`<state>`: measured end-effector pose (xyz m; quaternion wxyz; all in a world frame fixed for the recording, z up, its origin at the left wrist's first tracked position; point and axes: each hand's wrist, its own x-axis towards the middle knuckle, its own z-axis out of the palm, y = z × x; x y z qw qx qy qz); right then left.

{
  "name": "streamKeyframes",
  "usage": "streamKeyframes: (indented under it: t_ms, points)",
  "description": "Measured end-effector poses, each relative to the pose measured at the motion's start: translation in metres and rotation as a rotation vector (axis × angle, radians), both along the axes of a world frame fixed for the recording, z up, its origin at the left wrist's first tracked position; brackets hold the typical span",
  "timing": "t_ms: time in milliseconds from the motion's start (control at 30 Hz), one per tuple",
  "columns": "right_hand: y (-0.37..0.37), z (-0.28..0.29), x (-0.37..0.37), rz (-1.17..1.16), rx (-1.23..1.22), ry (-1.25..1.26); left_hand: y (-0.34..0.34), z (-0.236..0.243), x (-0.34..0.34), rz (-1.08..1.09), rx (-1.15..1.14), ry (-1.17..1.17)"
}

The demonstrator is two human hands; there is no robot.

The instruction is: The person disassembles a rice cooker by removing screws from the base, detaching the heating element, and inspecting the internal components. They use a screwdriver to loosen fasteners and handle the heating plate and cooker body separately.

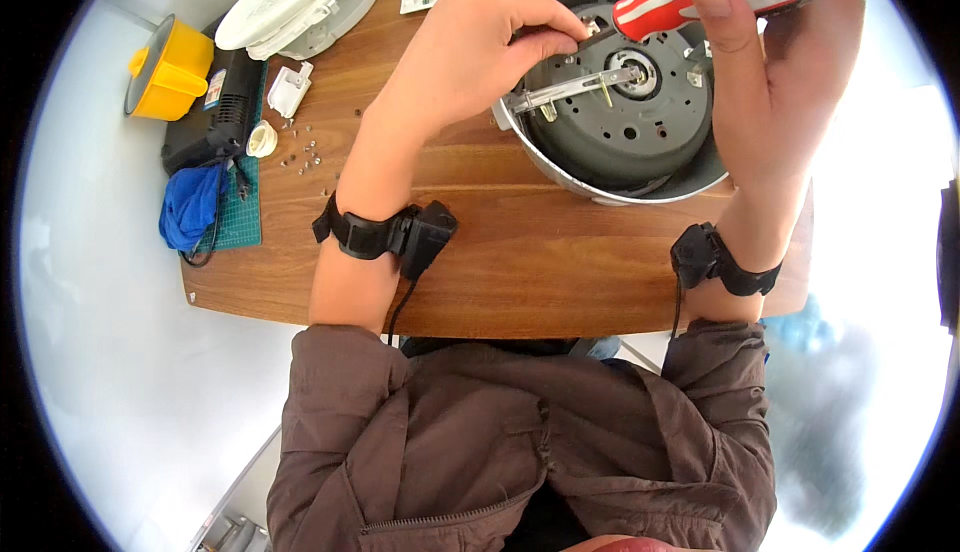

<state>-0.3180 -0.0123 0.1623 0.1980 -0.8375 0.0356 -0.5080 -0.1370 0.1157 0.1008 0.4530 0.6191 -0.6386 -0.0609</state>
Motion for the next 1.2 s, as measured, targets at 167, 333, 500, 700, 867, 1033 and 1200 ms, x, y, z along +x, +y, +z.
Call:
streamKeyframes:
  t_ms: [167,333,500,700,867,1033,1200]
  points:
    - [-0.006,0.001,0.009,0.058,-0.152,-0.135,0.001,0.015,-0.001,-0.035,0.034,-0.009]
    - [-0.016,0.001,0.007,0.092,-0.210,-0.114,-0.006,0.007,0.002,-0.082,0.022,0.053]
    - [-0.005,0.012,-0.004,0.016,-0.178,0.036,-0.006,0.003,0.005,-0.092,-0.005,0.036]
    - [-0.004,0.015,0.012,0.123,-0.194,-0.034,-0.002,0.012,-0.001,-0.074,0.041,0.061]
    - [0.010,0.011,0.009,0.163,-0.023,-0.040,-0.003,0.007,0.001,-0.071,0.070,0.132]
    - [0.024,0.039,0.014,-0.001,0.008,0.125,-0.005,-0.001,0.012,-0.150,-0.040,0.109]
    - [0.024,0.040,0.024,-0.056,-0.210,0.148,0.000,0.001,0.008,-0.117,-0.003,0.168]
